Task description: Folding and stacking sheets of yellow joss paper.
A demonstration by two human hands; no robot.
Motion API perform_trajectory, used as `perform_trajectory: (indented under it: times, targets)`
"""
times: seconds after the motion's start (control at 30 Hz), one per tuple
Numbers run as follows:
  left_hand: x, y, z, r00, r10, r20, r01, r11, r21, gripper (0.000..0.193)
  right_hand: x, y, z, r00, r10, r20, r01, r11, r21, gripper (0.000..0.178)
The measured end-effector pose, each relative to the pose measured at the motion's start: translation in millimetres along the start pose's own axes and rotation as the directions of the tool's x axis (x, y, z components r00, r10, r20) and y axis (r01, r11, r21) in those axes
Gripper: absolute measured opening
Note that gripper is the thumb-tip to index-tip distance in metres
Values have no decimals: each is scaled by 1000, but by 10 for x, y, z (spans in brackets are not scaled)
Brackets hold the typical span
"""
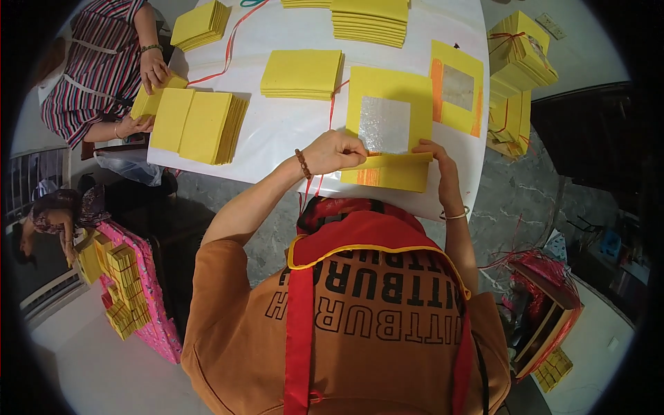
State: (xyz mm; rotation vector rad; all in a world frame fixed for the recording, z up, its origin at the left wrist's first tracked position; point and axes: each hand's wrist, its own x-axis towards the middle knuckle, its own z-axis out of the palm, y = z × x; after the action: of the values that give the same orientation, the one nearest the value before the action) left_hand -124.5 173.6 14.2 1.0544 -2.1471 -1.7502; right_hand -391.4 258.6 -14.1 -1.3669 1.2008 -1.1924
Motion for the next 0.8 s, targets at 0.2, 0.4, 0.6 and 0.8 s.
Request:
perform_trajectory:
  times: [0.2,0.4,0.6,0.8]
  targets:
    - [-4,-3,-22,998,-61,14,63,979,-196,18,8,52,28,997,65,-40,-73,970,-232,24]
    - [-125,24,-88,837,526,-151,-339,715,611,33,61,59,56,950,288,-119,-274,954,125,22]
    - [-131,-123,-1,819,547,-172,-218,574,789,35,87,-180,36,930,-368,-2,270,687,-675,30]
    - [-371,-75,134,796,604,-52,-386,571,724,31,-148,-239,-62,910,-286,300,414,585,-698,21]
